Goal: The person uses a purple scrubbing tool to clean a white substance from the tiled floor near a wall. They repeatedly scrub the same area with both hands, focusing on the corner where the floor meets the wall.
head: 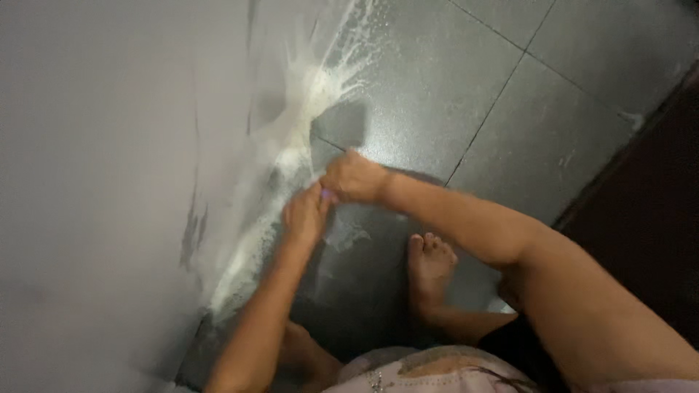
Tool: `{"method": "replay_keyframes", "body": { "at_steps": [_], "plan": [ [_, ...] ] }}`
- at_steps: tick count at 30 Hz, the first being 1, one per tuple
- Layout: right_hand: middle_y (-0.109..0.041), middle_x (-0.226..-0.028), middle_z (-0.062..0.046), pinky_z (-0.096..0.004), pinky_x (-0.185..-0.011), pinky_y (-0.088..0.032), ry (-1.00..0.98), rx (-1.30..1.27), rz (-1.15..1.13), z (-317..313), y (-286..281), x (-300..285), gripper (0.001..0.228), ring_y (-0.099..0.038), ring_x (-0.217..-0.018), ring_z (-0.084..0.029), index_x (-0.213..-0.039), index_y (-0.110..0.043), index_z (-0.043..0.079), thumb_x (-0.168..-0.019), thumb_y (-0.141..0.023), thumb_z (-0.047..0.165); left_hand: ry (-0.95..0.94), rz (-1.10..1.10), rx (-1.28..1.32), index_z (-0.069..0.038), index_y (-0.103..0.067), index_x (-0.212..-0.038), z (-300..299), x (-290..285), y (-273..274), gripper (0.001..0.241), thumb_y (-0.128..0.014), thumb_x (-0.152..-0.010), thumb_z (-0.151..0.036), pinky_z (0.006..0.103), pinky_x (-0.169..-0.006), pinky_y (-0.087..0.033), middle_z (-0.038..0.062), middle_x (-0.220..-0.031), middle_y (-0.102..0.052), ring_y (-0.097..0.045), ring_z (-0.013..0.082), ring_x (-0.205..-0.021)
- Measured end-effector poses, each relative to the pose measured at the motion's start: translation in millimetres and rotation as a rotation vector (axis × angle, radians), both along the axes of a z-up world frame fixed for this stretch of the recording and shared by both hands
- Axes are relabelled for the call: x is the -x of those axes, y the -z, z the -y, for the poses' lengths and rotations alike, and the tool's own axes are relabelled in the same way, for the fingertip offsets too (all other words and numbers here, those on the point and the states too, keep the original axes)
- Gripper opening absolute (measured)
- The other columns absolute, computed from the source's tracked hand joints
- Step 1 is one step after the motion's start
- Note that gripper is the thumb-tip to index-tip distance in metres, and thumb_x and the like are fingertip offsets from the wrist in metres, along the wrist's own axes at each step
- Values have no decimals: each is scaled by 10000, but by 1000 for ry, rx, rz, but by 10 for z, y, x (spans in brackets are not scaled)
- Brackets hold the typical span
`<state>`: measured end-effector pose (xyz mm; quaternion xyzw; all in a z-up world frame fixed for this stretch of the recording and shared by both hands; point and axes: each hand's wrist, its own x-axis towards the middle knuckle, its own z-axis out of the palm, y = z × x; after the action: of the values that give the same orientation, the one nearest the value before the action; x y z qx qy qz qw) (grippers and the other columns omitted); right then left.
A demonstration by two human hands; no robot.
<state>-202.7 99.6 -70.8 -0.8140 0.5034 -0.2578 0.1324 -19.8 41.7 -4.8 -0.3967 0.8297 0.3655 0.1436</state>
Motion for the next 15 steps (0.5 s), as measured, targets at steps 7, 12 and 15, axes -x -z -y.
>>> {"method": "replay_keyframes", "body": {
  "at_steps": [7, 12, 15],
  "plan": [
    [-684, -826, -53, -488, -667, -499, 179, -126, -337, 587, -183, 243, 516, -692, -754, -319, -1060, -599, 181, -682, -874, 400, -14, -42, 372, -179, -596, -1116, 527, 346, 174, 331, -632, -977, -477, 512, -811, -578, 78, -989, -703, -728, 327, -933],
    [-610, -703, -16, -470, -567, -448, 160, 22, -242, 239, -18, 83, 253, -643, -636, -294, -903, -561, 222, -798, -669, 426, -79, 67, 89, -185, -594, -1206, 158, 223, -54, 346, -585, -1007, -468, 533, -929, -544, 109, -1149, -710, -684, 357, -1114],
    [-572, -673, 48, -412, -598, -434, -21, 108, -152, -325, -3, -109, 131, -578, -626, -204, -788, -535, 238, -875, -604, 308, -42, 25, -40, -86, -620, -1183, -447, -143, 6, 274, -569, -1038, -312, 539, -919, -536, 196, -1098, -718, -683, 401, -1096]
  ]
}}
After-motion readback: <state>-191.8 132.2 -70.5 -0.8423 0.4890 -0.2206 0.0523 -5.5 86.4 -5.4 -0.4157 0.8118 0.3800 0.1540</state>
